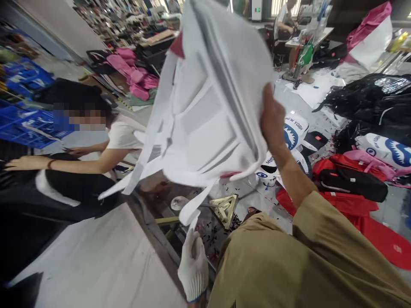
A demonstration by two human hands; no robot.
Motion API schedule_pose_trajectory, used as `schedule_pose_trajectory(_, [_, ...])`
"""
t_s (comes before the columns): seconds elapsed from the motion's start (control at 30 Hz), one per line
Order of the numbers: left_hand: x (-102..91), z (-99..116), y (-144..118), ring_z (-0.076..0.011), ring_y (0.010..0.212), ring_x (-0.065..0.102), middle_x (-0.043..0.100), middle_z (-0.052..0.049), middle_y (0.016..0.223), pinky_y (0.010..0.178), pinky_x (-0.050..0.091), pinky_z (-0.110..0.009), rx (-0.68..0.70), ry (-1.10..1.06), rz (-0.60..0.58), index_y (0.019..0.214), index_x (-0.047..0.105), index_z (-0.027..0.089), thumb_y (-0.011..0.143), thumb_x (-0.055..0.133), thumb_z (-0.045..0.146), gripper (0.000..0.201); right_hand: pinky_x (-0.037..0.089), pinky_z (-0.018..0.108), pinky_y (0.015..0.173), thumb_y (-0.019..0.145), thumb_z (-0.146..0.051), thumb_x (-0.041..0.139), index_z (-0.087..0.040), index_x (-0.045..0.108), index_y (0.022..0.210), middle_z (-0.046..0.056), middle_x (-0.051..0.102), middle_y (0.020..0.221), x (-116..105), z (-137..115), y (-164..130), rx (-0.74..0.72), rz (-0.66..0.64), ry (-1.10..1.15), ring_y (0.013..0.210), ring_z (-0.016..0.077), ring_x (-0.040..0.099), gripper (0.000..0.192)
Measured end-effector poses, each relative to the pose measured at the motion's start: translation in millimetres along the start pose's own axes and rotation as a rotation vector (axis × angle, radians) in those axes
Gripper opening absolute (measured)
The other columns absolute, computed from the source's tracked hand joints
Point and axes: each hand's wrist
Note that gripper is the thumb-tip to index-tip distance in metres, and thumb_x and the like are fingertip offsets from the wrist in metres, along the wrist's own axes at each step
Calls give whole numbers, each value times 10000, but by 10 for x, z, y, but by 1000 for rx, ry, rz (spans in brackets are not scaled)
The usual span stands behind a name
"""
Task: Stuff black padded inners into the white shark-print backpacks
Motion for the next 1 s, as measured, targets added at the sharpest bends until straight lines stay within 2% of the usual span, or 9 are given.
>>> schedule_pose_trajectory(0.1, [236,-352,65,-282,1219,813,851,-125,1276,1046,637,-316,-58,23,-133,1463,705,230,967,602,472,561,493,368,804,1108,-797,423,-194,700,867,53,651,856,-499,51,280,-200,219,-84,899,221,671,705])
schedule_pose_trajectory(0.2, [427,-466,58,-278,1221,813,850,-123,1297,1050,628,-316,-113,58,-250,1391,748,238,963,603,410,483,451,371,806,1126,-820,348,-190,729,857,53,658,799,-805,357,394,-423,171,-499,842,197,667,784])
schedule_pose_trajectory(0.27, [532,-395,63,-289,1223,812,850,-112,1310,1043,622,-334,-165,139,-328,1350,784,257,992,600,377,420,439,365,808,1130,-848,311,-127,786,1051,66,683,764,-832,807,420,-450,2,-804,819,199,676,867])
schedule_pose_trajectory(0.37, [659,-193,112,-278,1216,815,853,-75,1322,1006,615,-318,-192,206,-460,1333,815,295,1005,623,319,381,421,331,796,1154,-801,399,-76,739,1313,100,751,814,-654,1809,359,-365,-336,-1080,849,239,719,817])
schedule_pose_trajectory(0.43, [713,-75,153,-263,1225,813,847,-59,1344,1006,607,-300,-187,204,-501,1318,829,304,999,632,284,375,402,322,808,1200,-690,409,-87,708,1340,169,802,998,-486,2543,219,-238,-568,-1186,956,271,744,687])
schedule_pose_trajectory(0.5, [734,-2,178,-265,1228,813,844,-59,1350,1017,606,-301,-198,199,-502,1304,839,308,987,654,287,367,392,318,831,1222,-555,462,-72,690,1313,221,800,1130,-341,3171,5,13,-793,-1302,1046,286,746,541])
schedule_pose_trajectory(0.6, [716,43,156,-277,1213,817,851,-66,1330,1015,613,-305,-239,180,-475,1257,854,313,931,738,327,347,407,318,831,1192,-409,588,-21,690,1241,265,788,1096,-177,3752,-349,143,-913,-1324,1026,292,745,404])
schedule_pose_trajectory(0.77, [682,42,5,-286,1173,825,868,-85,1258,977,624,-317,-357,192,-422,1246,853,295,922,755,349,342,462,384,929,1216,-402,454,62,615,1392,383,706,1264,19,3991,-572,144,-904,-1313,1169,376,723,522])
schedule_pose_trajectory(1.0, [768,-51,-135,-291,1179,825,865,-80,1273,1065,603,-347,-438,85,-314,1217,877,309,941,733,270,314,523,488,943,1125,-409,606,-24,741,1257,351,748,1175,-89,3934,-456,217,-897,-1308,1162,434,755,429])
Point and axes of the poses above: each hand's wrist, its own y-axis towards the middle knuckle, its own x-axis out of the palm, z = x × y
